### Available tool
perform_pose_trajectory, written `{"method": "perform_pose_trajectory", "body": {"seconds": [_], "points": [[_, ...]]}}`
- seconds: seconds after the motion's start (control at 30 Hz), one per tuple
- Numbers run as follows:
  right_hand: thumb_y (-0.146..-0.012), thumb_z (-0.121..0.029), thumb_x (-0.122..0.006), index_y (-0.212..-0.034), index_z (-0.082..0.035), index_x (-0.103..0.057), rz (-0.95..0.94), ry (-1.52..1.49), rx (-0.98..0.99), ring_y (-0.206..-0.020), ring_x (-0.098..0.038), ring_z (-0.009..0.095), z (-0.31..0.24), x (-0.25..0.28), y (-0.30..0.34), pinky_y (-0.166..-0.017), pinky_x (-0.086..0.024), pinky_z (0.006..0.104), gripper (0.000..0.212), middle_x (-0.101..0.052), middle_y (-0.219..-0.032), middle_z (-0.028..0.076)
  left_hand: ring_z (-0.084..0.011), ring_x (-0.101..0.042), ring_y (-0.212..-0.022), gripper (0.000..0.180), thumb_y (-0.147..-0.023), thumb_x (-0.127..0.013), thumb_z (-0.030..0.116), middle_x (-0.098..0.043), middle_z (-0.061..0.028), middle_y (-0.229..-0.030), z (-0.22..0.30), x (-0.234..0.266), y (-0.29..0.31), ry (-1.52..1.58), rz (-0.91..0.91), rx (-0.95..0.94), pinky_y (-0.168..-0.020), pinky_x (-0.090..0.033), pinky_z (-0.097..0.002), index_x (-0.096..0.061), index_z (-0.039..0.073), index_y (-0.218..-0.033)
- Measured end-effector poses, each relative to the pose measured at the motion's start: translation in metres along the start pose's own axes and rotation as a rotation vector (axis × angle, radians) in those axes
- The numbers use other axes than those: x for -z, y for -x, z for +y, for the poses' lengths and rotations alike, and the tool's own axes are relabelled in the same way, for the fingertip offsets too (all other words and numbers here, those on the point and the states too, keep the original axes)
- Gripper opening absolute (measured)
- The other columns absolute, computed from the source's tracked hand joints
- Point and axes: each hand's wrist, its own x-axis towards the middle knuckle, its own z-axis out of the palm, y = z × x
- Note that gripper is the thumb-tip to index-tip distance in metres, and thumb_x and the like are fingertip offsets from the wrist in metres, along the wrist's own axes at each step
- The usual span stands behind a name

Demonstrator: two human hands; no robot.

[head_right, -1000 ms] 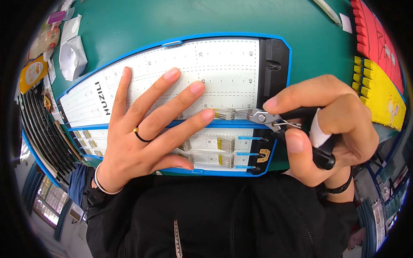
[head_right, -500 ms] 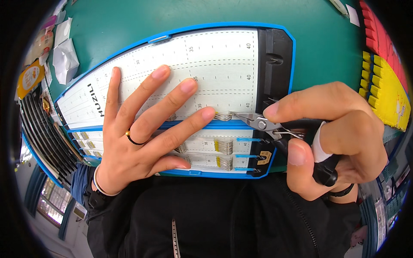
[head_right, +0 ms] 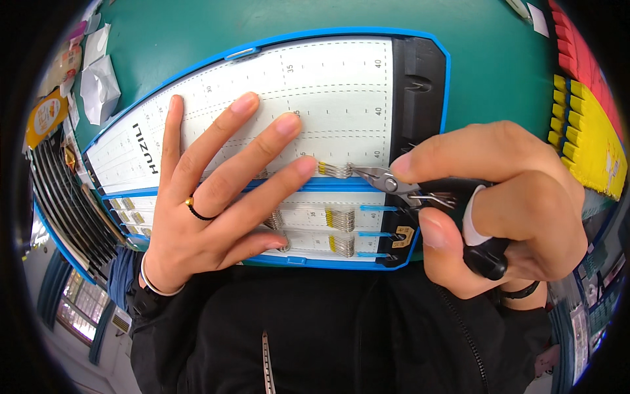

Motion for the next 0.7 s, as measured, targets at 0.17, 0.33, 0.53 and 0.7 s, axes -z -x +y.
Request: {"method": "perform_pose_trajectory", "body": {"seconds": [0.17, 0.33, 0.53, 0.7], "points": [[-0.087, -0.004, -0.059, -0.083, -0.007, -0.038, 0.063, -0.042, 0.006, -0.077, -0.061, 0.021, 0.0019, -0.0053, 0.0016, -0.067, -0.048, 0.0309, 0.021, -0.067, -0.095, 0.024, -0.0326, -0.043, -0.139, 0.060, -0.089, -0.047, 0.060, -0.056, -0.0045, -0.143, -0.0054, 0.0013, -0.0002, 0.077, -0.002, -0.033, -0.118, -0.014, -0.0635, -0.065, 0.018, -0.127], [-0.088, -0.001, -0.056, -0.082, -0.008, -0.038, 0.052, 0.004, -0.010, -0.079, -0.062, 0.022, 0.0006, -0.0030, -0.0008, -0.071, -0.050, 0.0315, 0.020, -0.067, -0.094, 0.023, -0.0335, -0.043, -0.139, 0.060, -0.089, -0.048, 0.060, -0.056, -0.0048, -0.143, -0.0078, -0.0005, 0.0006, 0.104, 0.017, -0.041, -0.118, -0.013, -0.0637, -0.064, 0.016, -0.127], [-0.088, 0.000, -0.054, -0.082, -0.009, -0.037, 0.053, -0.021, -0.023, -0.080, -0.063, 0.023, 0.0029, -0.0025, 0.0006, -0.073, -0.051, 0.0323, 0.020, -0.067, -0.093, 0.022, -0.0335, -0.043, -0.140, 0.062, -0.087, -0.050, 0.060, -0.056, -0.0037, -0.144, -0.0042, 0.0058, -0.0001, 0.106, -0.027, -0.020, -0.118, -0.012, -0.0645, -0.063, 0.015, -0.128], [-0.088, -0.001, -0.055, -0.082, -0.009, -0.036, 0.049, -0.013, -0.049, -0.081, -0.062, 0.022, 0.0012, -0.0049, -0.0015, -0.073, -0.051, 0.0319, 0.021, -0.066, -0.093, 0.022, -0.0332, -0.043, -0.140, 0.063, -0.087, -0.051, 0.060, -0.056, -0.0041, -0.143, -0.0057, 0.0028, -0.0030, 0.129, -0.030, -0.014, -0.117, -0.012, -0.0648, -0.064, 0.015, -0.128]]}}
